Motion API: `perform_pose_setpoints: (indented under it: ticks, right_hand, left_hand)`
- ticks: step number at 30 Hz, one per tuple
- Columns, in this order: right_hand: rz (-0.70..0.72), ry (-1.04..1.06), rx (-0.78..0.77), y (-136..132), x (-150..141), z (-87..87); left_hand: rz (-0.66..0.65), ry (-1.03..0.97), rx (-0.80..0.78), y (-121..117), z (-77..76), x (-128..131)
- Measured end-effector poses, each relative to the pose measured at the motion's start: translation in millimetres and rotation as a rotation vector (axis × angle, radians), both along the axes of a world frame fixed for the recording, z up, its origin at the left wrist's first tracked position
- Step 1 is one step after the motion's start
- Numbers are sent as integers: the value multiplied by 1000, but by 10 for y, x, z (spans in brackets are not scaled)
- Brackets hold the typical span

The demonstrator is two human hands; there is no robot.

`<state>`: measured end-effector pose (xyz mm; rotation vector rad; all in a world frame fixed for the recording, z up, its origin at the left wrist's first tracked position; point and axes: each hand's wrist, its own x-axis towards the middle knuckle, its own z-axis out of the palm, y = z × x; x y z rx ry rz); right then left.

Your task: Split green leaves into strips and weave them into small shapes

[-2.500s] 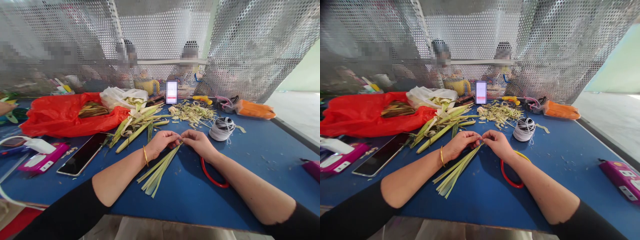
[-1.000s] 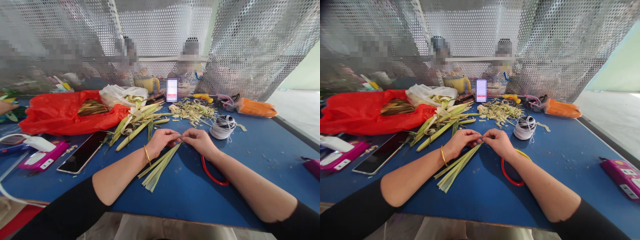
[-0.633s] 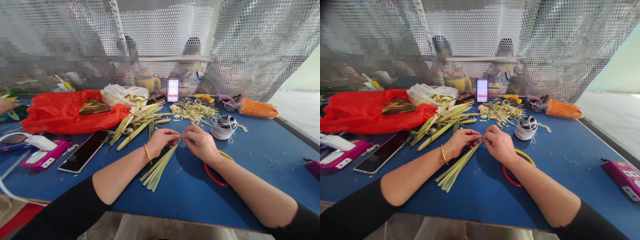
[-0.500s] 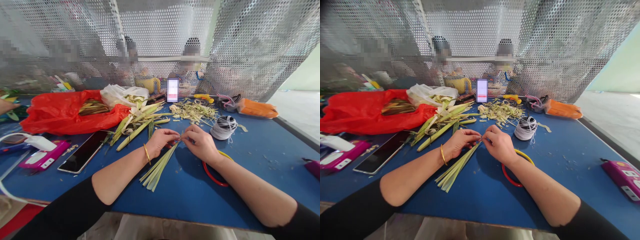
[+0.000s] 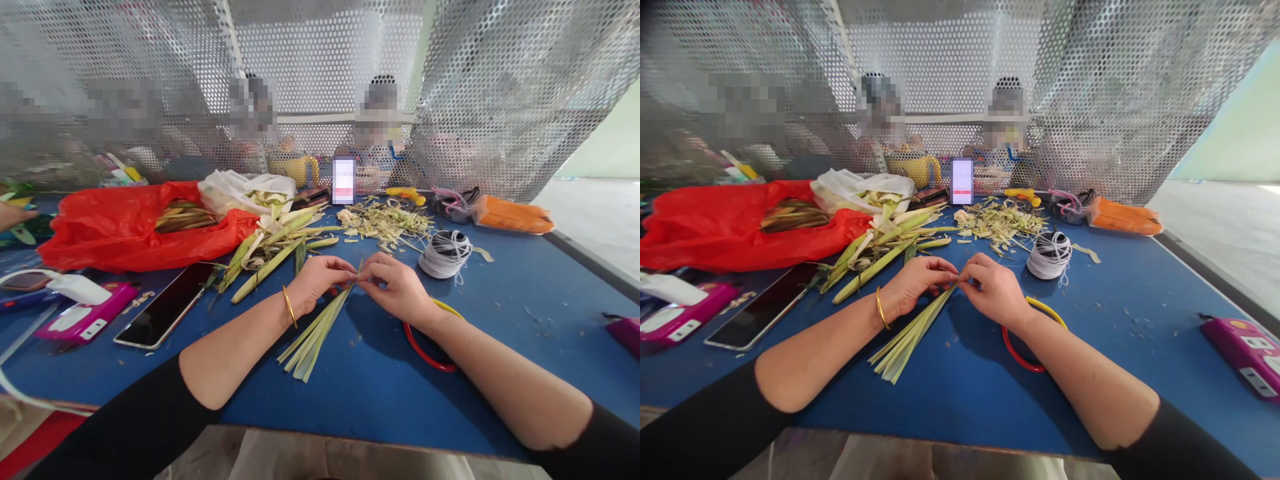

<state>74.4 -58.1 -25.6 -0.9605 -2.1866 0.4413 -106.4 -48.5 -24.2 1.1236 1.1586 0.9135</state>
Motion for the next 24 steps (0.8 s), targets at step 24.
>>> perform_pose_setpoints:
  ticks: [24]
  right_hand:
    - [-5, 142, -262, 82, -4, -89]
  left_hand:
    - [-100, 379, 494, 30, 33, -31]
